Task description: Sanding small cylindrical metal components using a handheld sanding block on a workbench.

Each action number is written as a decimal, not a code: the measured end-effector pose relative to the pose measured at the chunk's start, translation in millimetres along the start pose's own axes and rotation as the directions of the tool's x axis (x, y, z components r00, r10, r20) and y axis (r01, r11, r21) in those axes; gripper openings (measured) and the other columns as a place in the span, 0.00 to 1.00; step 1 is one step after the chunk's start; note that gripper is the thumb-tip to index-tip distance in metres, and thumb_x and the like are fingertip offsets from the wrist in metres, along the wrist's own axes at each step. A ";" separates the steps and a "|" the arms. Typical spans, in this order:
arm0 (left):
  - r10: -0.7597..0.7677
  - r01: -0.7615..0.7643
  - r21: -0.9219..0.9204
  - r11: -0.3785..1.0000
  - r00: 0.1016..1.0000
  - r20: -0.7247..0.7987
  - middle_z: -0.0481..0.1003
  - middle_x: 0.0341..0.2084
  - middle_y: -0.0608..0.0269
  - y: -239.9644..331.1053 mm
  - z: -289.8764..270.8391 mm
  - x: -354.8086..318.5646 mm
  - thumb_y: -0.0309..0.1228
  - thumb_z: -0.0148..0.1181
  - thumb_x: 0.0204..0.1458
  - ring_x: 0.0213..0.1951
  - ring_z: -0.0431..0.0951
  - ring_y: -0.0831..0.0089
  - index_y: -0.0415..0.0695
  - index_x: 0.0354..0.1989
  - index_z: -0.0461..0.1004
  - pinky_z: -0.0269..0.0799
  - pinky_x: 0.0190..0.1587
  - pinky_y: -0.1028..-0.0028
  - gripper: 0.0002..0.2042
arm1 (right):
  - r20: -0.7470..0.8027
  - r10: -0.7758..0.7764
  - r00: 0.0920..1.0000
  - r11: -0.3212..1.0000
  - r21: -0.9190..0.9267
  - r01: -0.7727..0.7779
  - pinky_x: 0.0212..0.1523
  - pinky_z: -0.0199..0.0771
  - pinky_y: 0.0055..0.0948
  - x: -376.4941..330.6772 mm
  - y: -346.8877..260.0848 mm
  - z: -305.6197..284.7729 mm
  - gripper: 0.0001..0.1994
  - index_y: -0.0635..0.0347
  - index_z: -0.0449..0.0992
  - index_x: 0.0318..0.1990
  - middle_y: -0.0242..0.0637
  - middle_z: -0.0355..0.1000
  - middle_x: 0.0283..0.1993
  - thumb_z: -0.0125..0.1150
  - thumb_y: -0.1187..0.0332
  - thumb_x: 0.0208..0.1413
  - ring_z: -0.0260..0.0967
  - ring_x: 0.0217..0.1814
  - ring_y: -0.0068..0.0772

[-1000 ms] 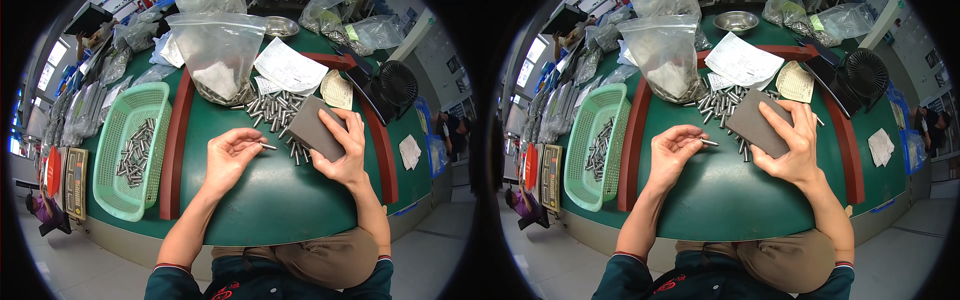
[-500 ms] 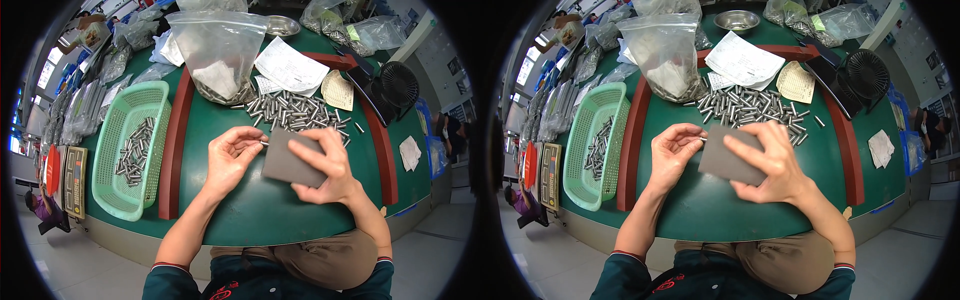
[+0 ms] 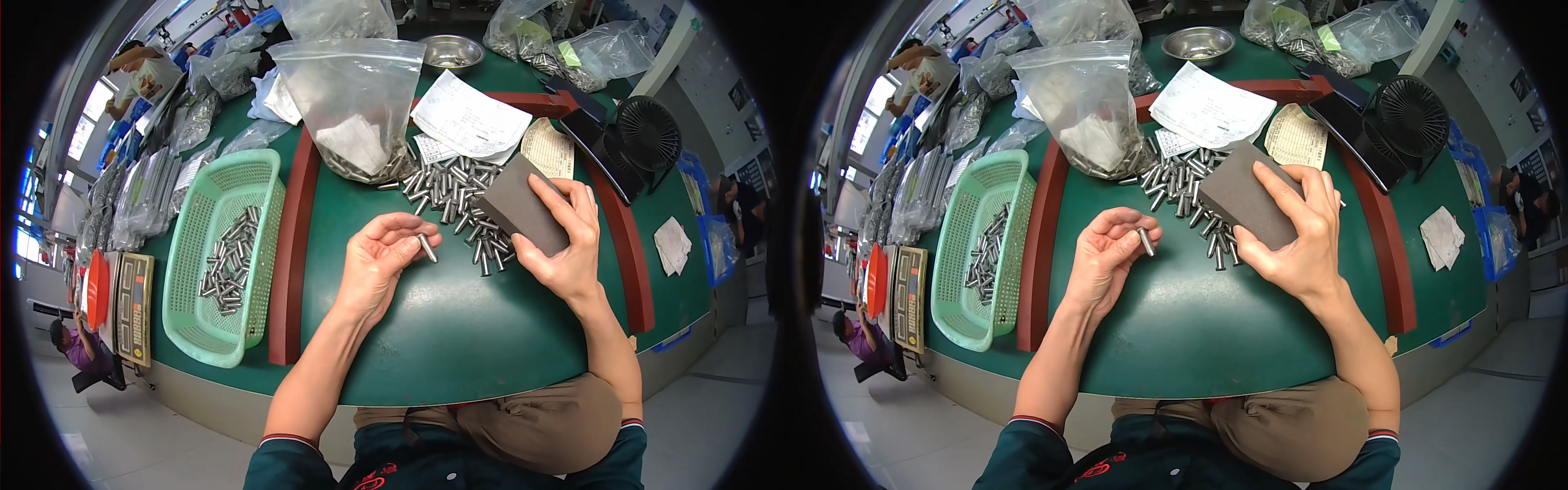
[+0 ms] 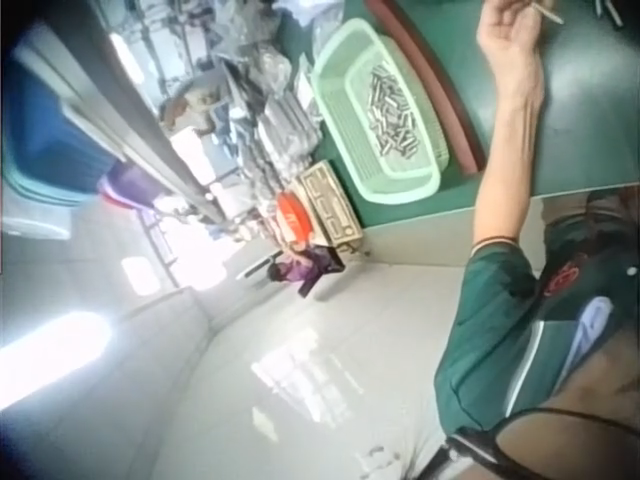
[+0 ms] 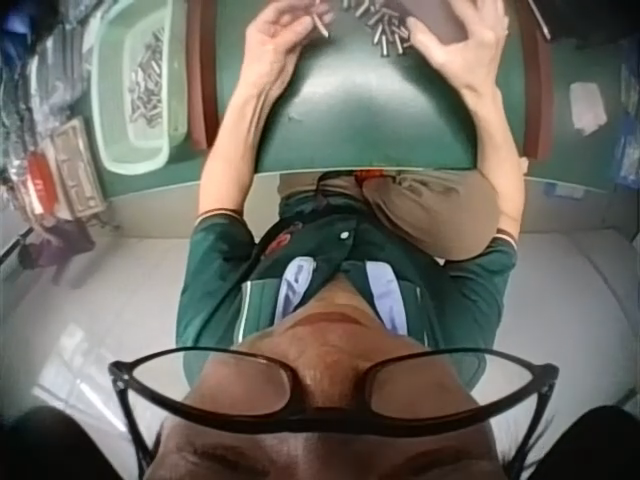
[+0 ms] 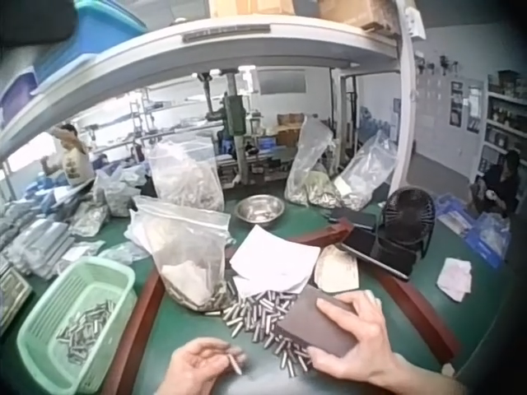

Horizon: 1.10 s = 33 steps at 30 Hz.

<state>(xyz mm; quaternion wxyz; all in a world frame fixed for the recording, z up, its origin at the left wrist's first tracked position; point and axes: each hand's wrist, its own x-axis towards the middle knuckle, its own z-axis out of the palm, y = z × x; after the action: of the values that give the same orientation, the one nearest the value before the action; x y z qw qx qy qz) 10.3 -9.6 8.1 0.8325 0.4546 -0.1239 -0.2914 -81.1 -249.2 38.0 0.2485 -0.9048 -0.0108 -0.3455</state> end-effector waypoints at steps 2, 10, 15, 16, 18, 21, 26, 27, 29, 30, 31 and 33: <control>-0.019 0.020 -0.016 1.000 1.000 0.007 0.78 0.43 0.53 -1.6 -1.5 0.0 0.21 0.60 0.55 0.46 0.80 0.64 0.40 0.47 0.72 0.76 0.52 0.67 0.11 | 0.005 0.007 1.000 1.000 -0.014 -0.007 0.47 0.61 0.36 -0.2 0.5 0.2 0.32 0.62 0.78 0.51 0.43 0.68 0.45 0.70 0.65 0.28 0.65 0.46 0.41; -0.007 0.008 -0.012 1.000 1.000 0.028 0.77 0.43 0.52 -3.3 -5.2 1.3 0.20 0.59 0.55 0.47 0.79 0.63 0.40 0.48 0.72 0.76 0.53 0.67 0.12 | 0.004 -0.002 1.000 1.000 -0.006 0.002 0.48 0.61 0.37 -0.5 0.4 3.7 0.32 0.62 0.78 0.51 0.43 0.68 0.45 0.70 0.65 0.28 0.65 0.47 0.42; -0.062 0.063 -0.107 0.992 0.998 0.012 0.77 0.44 0.51 -4.0 -6.3 2.5 0.20 0.59 0.55 0.47 0.79 0.61 0.39 0.48 0.71 0.76 0.53 0.67 0.12 | 0.046 0.020 0.999 0.999 -0.030 -0.019 0.54 0.63 0.37 -0.7 -1.6 0.4 0.33 0.66 0.76 0.52 0.47 0.69 0.47 0.67 0.68 0.29 0.66 0.49 0.44; -0.063 0.064 -0.107 0.992 0.998 0.012 0.77 0.44 0.51 -4.1 -6.5 2.5 0.20 0.59 0.55 0.47 0.79 0.61 0.39 0.48 0.71 0.76 0.53 0.67 0.12 | 0.047 0.019 0.999 0.999 -0.032 -0.018 0.54 0.63 0.37 -0.6 -1.8 0.3 0.33 0.66 0.76 0.52 0.47 0.69 0.47 0.67 0.67 0.29 0.66 0.49 0.44; -0.056 0.057 -0.113 0.992 0.998 0.014 0.77 0.44 0.51 -3.1 -6.8 1.9 0.20 0.59 0.55 0.47 0.79 0.61 0.39 0.48 0.71 0.77 0.54 0.66 0.12 | 0.047 0.016 0.999 0.999 -0.031 -0.015 0.54 0.63 0.36 -0.5 -2.7 0.8 0.33 0.66 0.76 0.52 0.47 0.69 0.47 0.67 0.67 0.29 0.66 0.49 0.44; -0.067 0.066 -0.082 0.994 0.998 -0.002 0.77 0.44 0.51 -3.1 -5.7 1.7 0.20 0.59 0.55 0.48 0.79 0.61 0.38 0.49 0.71 0.77 0.53 0.66 0.13 | 0.048 0.016 0.999 1.000 -0.021 -0.015 0.53 0.63 0.36 -1.1 -2.8 0.9 0.33 0.66 0.76 0.52 0.46 0.69 0.47 0.68 0.67 0.29 0.66 0.48 0.44; -0.044 0.041 -0.057 0.998 0.998 -0.041 0.76 0.45 0.50 -0.1 2.9 0.3 0.21 0.59 0.56 0.48 0.79 0.62 0.38 0.51 0.70 0.76 0.54 0.68 0.14 | 0.061 0.003 0.998 1.000 -0.012 -0.002 0.52 0.64 0.36 -1.0 -3.8 2.0 0.33 0.66 0.76 0.52 0.46 0.69 0.46 0.67 0.67 0.29 0.67 0.48 0.44; -0.012 0.011 -0.016 1.000 0.998 -0.063 0.76 0.46 0.49 1.0 5.4 0.1 0.21 0.59 0.56 0.48 0.78 0.62 0.38 0.52 0.70 0.76 0.54 0.69 0.15 | 0.061 0.003 0.998 1.000 -0.012 -0.002 0.52 0.64 0.36 -1.4 -3.3 3.1 0.33 0.66 0.76 0.52 0.46 0.69 0.46 0.67 0.67 0.29 0.67 0.48 0.44; -0.025 0.024 -0.015 1.000 0.998 -0.063 0.76 0.46 0.50 0.7 5.7 0.3 0.21 0.59 0.56 0.48 0.78 0.63 0.38 0.52 0.70 0.76 0.54 0.69 0.15 | 0.036 -0.011 0.999 1.000 0.015 0.011 0.48 0.61 0.36 -2.5 -1.4 5.7 0.33 0.61 0.77 0.52 0.42 0.68 0.46 0.71 0.66 0.28 0.64 0.46 0.41; -0.038 0.037 -0.013 0.999 0.997 -0.062 0.76 0.45 0.50 0.9 5.8 0.3 0.22 0.59 0.56 0.48 0.78 0.64 0.38 0.52 0.70 0.75 0.54 0.70 0.15 | 0.036 -0.012 0.999 1.000 0.015 0.011 0.48 0.61 0.36 -2.6 -1.1 6.1 0.33 0.61 0.77 0.52 0.42 0.68 0.46 0.71 0.66 0.28 0.64 0.46 0.41; -0.037 0.037 -0.014 0.999 0.997 -0.062 0.76 0.45 0.50 0.3 3.6 0.4 0.22 0.59 0.56 0.48 0.78 0.64 0.38 0.52 0.70 0.75 0.54 0.70 0.15 | 0.035 -0.013 0.999 1.000 0.016 0.012 0.48 0.61 0.36 -2.5 -0.9 6.2 0.33 0.61 0.77 0.52 0.42 0.68 0.46 0.71 0.66 0.28 0.64 0.46 0.41; -0.087 0.086 -0.064 0.994 0.996 -0.010 0.77 0.44 0.51 -2.7 -3.7 0.2 0.21 0.60 0.55 0.48 0.78 0.65 0.38 0.50 0.72 0.75 0.54 0.69 0.14 | 0.034 -0.015 0.999 1.000 0.018 0.014 0.48 0.61 0.36 -2.3 -1.5 6.1 0.33 0.61 0.77 0.52 0.43 0.68 0.46 0.71 0.66 0.28 0.64 0.46 0.41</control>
<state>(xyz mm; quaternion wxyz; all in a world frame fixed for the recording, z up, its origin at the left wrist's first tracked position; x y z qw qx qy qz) 11.2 -8.4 3.8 0.8339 0.4345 -0.0895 -0.3283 -79.3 -244.7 33.3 0.2540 -0.9083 -0.0248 -0.3315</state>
